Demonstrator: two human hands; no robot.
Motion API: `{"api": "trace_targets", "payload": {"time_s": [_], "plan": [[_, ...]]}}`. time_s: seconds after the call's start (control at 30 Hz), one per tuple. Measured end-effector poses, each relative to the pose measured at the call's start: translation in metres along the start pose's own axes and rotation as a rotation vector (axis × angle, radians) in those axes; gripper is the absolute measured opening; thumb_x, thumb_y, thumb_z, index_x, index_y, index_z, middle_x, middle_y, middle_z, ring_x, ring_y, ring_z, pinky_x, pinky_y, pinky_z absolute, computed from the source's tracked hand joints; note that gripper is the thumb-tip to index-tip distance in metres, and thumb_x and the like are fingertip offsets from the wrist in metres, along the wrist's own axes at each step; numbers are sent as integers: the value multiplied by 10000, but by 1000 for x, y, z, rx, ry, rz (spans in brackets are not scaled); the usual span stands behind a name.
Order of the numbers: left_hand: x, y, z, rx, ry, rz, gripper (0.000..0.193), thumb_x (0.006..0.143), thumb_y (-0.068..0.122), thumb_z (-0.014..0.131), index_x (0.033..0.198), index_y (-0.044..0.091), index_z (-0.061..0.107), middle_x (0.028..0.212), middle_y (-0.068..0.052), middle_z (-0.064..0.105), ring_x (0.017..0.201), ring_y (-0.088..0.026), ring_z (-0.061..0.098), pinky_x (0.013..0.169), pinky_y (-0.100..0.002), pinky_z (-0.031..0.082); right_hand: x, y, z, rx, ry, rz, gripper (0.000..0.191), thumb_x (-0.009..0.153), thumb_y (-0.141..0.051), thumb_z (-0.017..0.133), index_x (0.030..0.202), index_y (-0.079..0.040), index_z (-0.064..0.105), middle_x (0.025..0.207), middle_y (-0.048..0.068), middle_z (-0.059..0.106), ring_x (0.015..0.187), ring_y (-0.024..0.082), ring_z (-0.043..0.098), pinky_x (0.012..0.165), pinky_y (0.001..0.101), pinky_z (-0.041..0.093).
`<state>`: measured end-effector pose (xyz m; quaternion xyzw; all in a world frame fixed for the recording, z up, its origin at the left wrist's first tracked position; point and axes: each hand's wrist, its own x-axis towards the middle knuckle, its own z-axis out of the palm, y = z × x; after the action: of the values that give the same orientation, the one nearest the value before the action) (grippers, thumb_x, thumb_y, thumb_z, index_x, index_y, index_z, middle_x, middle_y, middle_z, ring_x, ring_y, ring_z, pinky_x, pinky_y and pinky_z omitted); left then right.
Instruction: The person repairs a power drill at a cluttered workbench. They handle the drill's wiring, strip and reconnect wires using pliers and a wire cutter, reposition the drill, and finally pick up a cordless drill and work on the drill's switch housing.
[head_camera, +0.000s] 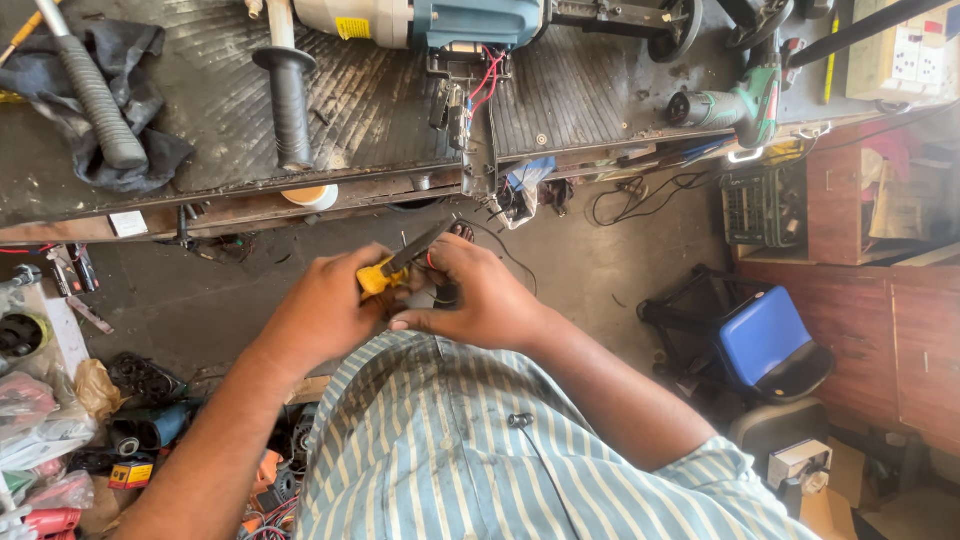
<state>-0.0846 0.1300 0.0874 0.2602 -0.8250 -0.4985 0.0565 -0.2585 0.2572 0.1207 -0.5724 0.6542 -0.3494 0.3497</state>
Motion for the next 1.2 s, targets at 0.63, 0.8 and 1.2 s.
{"api": "trace_targets", "payload": {"time_s": [0.63,0.8,1.2], "plan": [[25,-43,-45,20,738,-367,420,1037,267,800,1261,-13,582,1146,-142,699,1018,-274,685,903,-412,521,11,60,15,816,198,185,161,1024,-116,617,929,-86,490,846,-46,463,778,65,414,682,250,373],[47,-41,-67,135,860,-31,534,1014,144,723,1411,-79,444,1343,-250,538,1237,-359,549,1068,-456,429,17,42,-20,931,97,210,147,1100,-117,477,1045,-53,597,847,22,563,762,110,504,719,258,432],[91,40,87,-1154,286,0,481,990,247,755,1332,-27,559,942,-56,634,763,-87,549,627,-238,433,42,45,-114,134,302,-307,205,835,6,838,991,-72,730,987,61,748,933,200,736,813,325,590]]}}
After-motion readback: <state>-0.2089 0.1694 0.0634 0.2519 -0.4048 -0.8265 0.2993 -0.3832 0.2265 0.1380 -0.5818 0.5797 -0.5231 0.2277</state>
